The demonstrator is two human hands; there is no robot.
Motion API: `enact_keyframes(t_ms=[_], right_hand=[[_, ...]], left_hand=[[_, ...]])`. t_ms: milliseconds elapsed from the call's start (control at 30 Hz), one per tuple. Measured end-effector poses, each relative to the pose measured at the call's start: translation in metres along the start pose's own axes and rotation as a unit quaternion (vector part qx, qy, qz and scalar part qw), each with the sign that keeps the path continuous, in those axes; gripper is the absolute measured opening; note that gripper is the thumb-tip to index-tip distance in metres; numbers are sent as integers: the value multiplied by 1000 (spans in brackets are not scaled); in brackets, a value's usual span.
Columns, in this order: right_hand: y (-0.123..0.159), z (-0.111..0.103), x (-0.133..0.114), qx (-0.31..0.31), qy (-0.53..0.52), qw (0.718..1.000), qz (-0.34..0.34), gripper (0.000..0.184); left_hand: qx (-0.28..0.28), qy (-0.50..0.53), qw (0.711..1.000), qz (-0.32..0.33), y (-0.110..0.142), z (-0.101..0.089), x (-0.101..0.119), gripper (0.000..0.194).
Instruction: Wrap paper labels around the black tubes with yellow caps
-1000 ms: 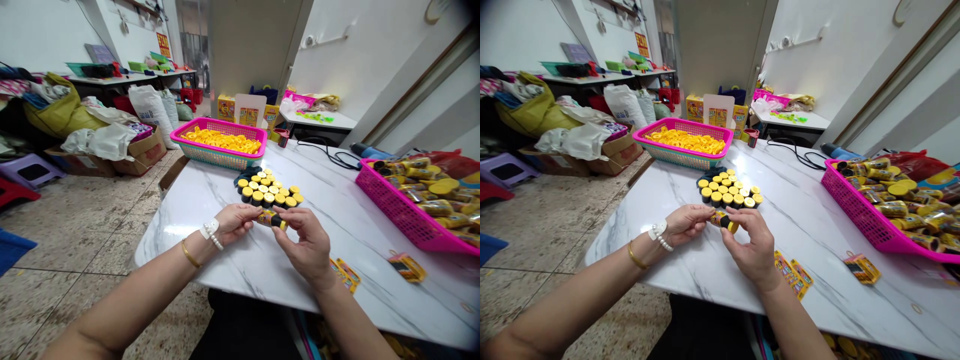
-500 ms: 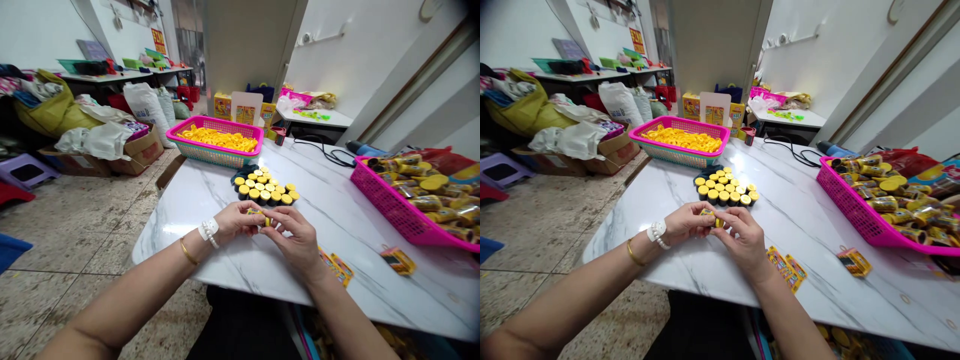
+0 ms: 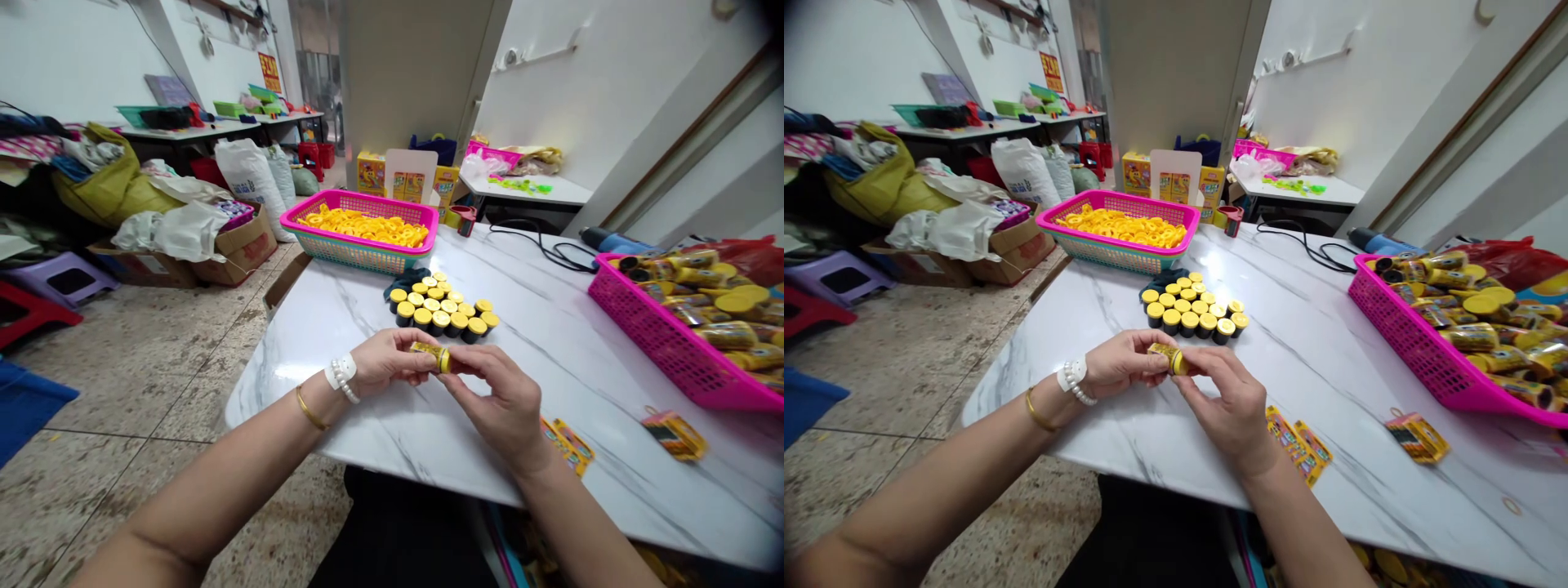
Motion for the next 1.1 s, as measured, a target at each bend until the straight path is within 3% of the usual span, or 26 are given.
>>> enact_keyframes(t_ms=[67,133,233,333,467,600,700,867,1033,1100], right_hand=[[2,0,1,3,-9,1000,9,32],[4,2,7,12,-61,995,75,26],[7,7,19,17,-160,966,203,22],[8,11,25,-3,-197,947,253,23],[6,9,25,-31,-185,963,192,36],[9,7,20,-41,-115,987,106,31],[11,9,19,-15,-108,987,114,25],[8,14,29,8,-209,951,228,23],[4,7,23,22,-115,987,113,24],[6,8,21,17,-84,992,92,22]], left_hand=[[-1,-21,1000,17,0,1,0,45],[-2,-49,998,36,0,2,1,44],[-5,-97,994,57,0,3,3,43],[-9,-115,991,62,0,5,3,45],[-8,-70,997,34,-1,7,-3,48],[-19,-7,1000,0,-1,7,-7,48],[-18,-29,998,50,-2,8,-5,47],[4,-125,989,81,-3,11,-3,53],[42,-38,998,-29,-3,3,-10,64],[31,-32,999,-17,-4,2,-9,58]])
Point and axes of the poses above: each hand's wrist, its own y-axis away from the middle knuckle, its own z-axis out of the palm, x = y × z, the point moved 4 cm from there along -y, towards the middle knuckle, and after that the axes turned 1 degree about -y, right-handed, at the moved point
